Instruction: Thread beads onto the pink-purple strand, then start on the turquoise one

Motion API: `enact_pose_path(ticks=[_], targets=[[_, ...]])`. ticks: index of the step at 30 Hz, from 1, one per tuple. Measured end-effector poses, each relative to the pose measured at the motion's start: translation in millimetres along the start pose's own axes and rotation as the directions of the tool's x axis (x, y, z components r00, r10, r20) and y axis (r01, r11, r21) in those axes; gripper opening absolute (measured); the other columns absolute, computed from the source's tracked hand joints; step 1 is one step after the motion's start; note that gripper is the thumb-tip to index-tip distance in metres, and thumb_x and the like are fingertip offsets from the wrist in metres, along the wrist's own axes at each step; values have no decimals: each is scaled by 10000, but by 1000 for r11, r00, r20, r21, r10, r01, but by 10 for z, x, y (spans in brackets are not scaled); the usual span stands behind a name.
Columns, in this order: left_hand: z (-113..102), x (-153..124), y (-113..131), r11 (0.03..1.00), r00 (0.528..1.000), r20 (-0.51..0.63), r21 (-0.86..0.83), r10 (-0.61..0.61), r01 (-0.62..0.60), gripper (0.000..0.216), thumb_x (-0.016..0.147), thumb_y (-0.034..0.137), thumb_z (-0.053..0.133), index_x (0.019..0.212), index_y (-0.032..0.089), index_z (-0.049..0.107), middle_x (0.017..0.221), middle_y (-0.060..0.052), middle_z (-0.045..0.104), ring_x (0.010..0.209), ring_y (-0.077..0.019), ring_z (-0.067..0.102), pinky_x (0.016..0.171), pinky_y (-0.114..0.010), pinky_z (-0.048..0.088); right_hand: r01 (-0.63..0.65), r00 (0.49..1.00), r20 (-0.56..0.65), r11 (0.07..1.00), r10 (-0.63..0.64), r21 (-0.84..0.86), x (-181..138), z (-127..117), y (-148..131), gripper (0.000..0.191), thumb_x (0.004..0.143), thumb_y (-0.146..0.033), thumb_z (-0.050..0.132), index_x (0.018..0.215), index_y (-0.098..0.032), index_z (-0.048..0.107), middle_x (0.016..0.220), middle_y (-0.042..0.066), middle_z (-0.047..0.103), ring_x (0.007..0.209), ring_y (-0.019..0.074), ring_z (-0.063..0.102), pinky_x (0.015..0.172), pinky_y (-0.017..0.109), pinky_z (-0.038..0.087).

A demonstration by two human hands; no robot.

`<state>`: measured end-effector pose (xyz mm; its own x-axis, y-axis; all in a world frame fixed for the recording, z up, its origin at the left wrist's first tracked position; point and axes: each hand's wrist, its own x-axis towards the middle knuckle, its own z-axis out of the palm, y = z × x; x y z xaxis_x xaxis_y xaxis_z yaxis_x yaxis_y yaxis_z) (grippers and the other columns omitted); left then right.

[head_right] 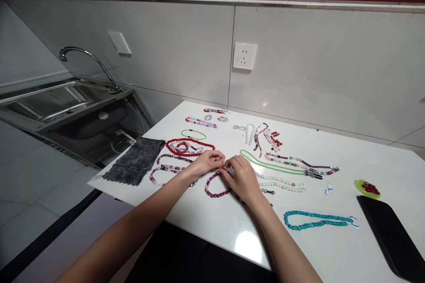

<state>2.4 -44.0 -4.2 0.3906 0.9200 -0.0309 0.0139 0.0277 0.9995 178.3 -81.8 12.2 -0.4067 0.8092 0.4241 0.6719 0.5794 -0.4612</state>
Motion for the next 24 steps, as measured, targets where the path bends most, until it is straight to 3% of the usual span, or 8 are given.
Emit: enact_pose_path(ticks=[14, 24], targets=[[-5, 5, 41, 997, 998, -43, 68, -34, 37, 168, 691, 306, 637, 730, 145, 607, 673, 24, 514, 625, -93, 424, 592, -216, 307, -86, 995, 59, 996, 86, 2, 11, -61, 23, 209, 976, -289, 330, 854, -211, 481, 852, 66, 556, 760, 202, 496, 686, 332, 399], [-35, -18, 14, 997, 999, -3, 66, -37, 37, 194, 703, 321, 648, 764, 143, 600, 640, 41, 419, 591, -78, 355, 559, -206, 261, -123, 980, 157, 992, 121, 3, 10, -218, -20, 201, 958, -285, 323, 807, -216, 436, 831, 42, 547, 688, 168, 504, 617, 299, 383]])
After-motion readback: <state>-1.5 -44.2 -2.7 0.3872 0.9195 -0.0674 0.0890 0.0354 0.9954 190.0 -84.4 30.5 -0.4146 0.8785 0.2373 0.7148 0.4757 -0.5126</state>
